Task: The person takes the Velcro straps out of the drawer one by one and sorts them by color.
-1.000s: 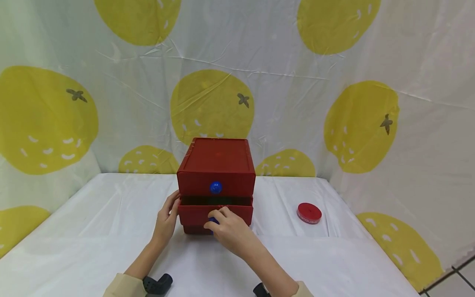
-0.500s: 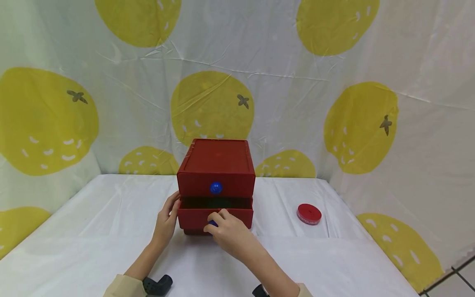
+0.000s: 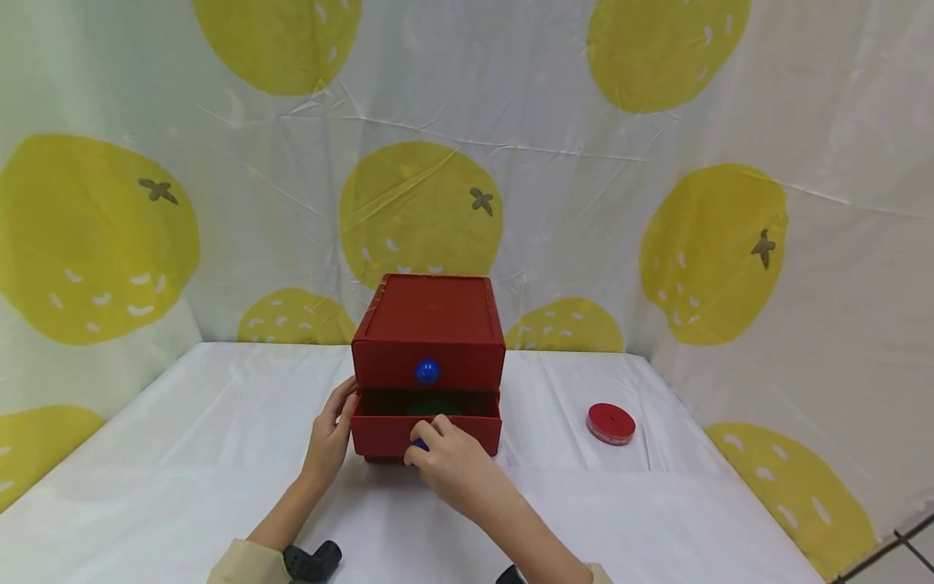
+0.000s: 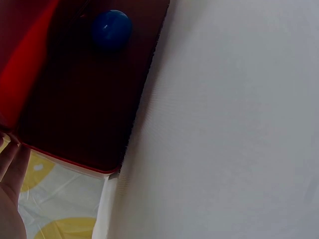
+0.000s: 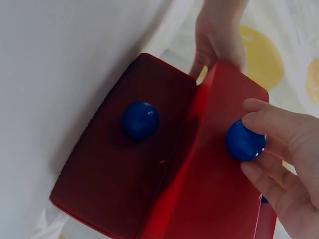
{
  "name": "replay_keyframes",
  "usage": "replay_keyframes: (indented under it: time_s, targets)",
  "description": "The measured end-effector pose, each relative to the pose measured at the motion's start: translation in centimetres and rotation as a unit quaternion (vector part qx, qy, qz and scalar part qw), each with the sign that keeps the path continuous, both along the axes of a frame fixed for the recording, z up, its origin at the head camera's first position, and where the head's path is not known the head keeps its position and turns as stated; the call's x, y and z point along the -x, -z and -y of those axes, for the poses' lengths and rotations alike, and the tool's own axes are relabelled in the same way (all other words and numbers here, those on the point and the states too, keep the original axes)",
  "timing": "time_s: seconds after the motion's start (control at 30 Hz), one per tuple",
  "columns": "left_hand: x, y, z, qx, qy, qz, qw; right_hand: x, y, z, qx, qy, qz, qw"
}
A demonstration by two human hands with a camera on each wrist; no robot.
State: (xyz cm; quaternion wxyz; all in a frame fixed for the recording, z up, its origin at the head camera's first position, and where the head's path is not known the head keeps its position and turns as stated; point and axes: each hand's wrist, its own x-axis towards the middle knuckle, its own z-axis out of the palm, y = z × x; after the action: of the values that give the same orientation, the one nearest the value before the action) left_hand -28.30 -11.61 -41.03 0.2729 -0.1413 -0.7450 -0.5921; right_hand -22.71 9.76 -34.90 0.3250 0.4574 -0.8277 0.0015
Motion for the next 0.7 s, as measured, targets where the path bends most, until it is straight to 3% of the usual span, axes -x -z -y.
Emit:
replay_keyframes:
  time_s: [0.33,0.6,0.7]
  targets:
    - [0.0,-0.3,-0.1,0.007,-0.003,0.013,0.9999,-0.7,-0.4,0.0,-0.021,0.009,0.021,1.000]
    - [-2.0,-2.4,-0.5,0.017,-0.011,0.018,0.9996,-1.3,-0.9,0.0,-0.042,0.014,0.029,0.999]
    - [-1.5,-1.8,-0.4,0.015,-0.013,0.020,0.9996,-1.5,-1.0,0.1,-0.050,0.016,0.032,0.998]
